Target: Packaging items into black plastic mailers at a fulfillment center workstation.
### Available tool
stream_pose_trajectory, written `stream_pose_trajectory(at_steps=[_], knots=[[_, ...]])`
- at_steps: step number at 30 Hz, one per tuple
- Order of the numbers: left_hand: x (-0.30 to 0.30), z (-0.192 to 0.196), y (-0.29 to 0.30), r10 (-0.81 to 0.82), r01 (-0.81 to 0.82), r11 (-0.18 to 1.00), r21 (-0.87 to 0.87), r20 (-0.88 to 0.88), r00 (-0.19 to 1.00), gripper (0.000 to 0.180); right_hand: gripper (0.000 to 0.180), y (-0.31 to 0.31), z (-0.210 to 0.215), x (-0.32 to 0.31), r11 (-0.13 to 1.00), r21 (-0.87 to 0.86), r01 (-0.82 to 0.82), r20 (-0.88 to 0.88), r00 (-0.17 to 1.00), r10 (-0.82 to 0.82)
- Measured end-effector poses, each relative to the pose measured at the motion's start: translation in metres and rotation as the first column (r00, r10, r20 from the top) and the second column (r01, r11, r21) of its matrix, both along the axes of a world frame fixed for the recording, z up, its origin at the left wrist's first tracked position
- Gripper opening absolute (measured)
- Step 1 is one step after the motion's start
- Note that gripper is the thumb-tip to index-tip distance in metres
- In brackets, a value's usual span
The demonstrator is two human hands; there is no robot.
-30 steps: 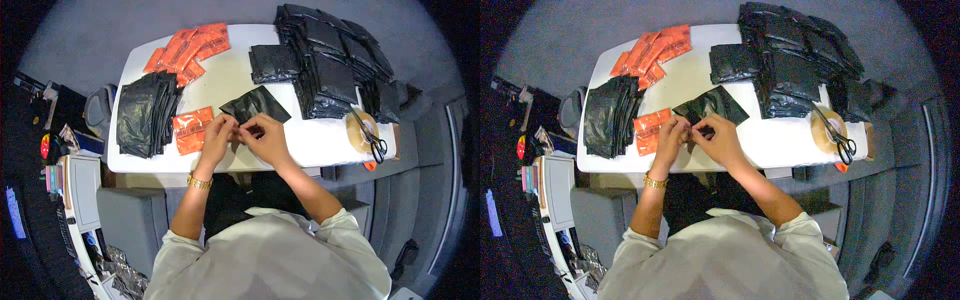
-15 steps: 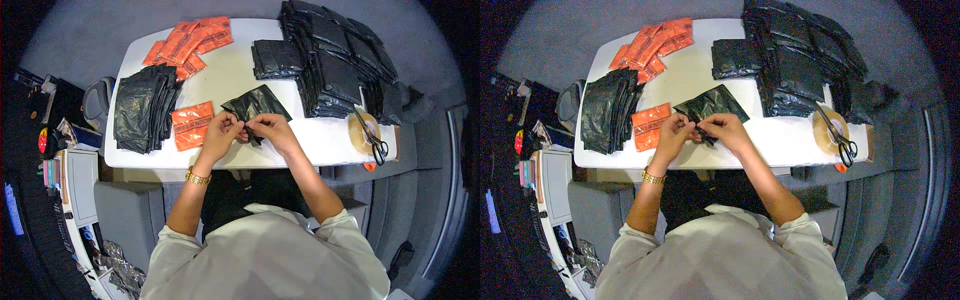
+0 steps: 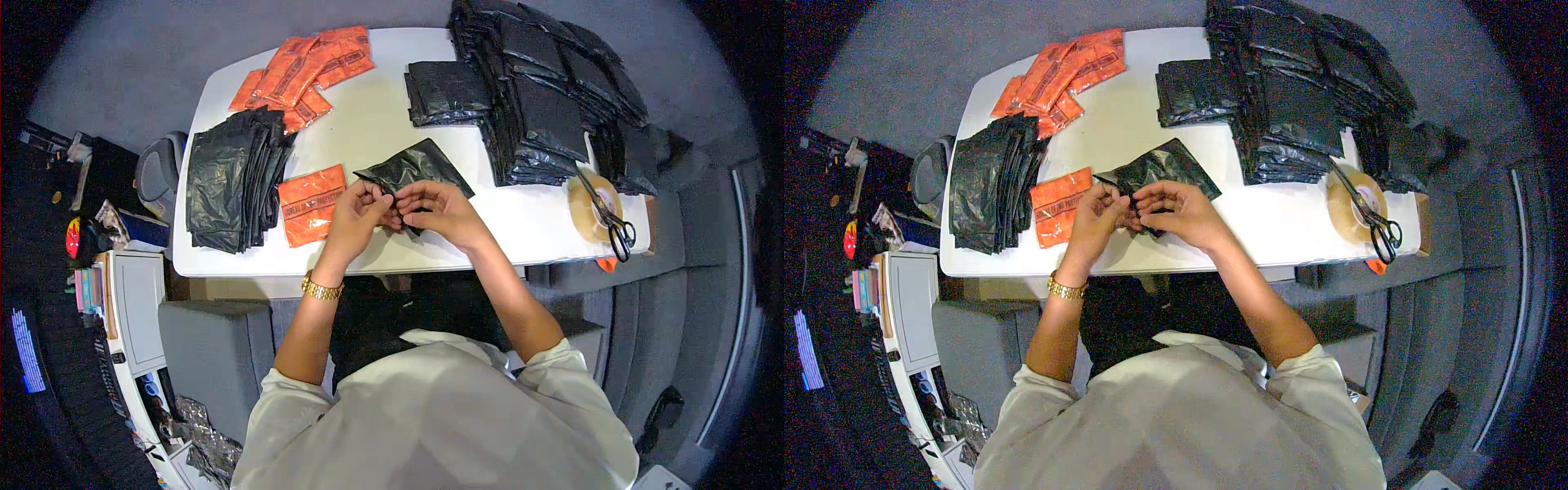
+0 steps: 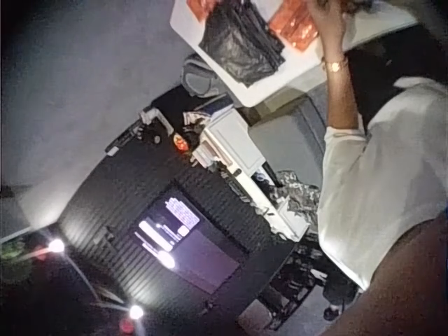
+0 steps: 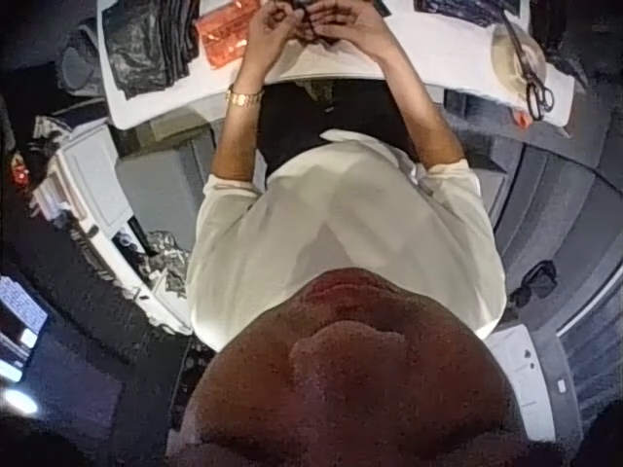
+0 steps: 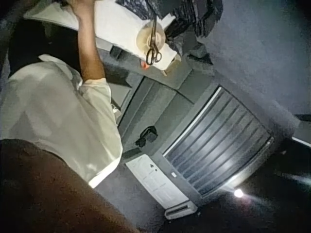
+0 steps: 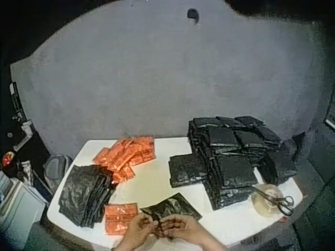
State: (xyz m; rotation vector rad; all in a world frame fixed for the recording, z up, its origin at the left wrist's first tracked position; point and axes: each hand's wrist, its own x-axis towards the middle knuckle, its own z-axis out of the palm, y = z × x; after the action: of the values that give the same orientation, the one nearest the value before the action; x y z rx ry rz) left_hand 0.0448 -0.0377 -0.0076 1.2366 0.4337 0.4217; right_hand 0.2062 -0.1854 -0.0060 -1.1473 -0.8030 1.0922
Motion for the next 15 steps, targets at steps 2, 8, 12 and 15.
stream_pose_trajectory(at_steps=[2, 8, 12, 15], knots=[[-0.001, 0.001, -0.001, 0.006, -0.005, 0.999, 0.040, -0.013, 1.000, 0.016, 0.040, -0.001, -0.002, 0.000, 1.000, 0.000, -0.011, -0.006, 1.000, 0.011], [0.001, -0.001, 0.002, -0.054, 0.054, 0.998, 0.018, 0.002, 0.999, 0.015, 0.040, -0.002, -0.003, 0.002, 1.000, -0.021, -0.004, -0.008, 1.000, 0.004], [0.002, -0.003, 0.000, -0.042, 0.043, 0.999, -0.031, 0.021, 0.999, 0.017, 0.030, 0.003, 0.001, -0.004, 0.995, -0.096, 0.038, 0.153, 0.988, -0.023], [0.002, -0.006, -0.003, -0.020, 0.010, 0.992, 0.122, 0.076, 0.997, 0.023, 0.019, 0.008, 0.011, -0.012, 0.978, -0.166, 0.126, 0.405, 0.913, -0.049]])
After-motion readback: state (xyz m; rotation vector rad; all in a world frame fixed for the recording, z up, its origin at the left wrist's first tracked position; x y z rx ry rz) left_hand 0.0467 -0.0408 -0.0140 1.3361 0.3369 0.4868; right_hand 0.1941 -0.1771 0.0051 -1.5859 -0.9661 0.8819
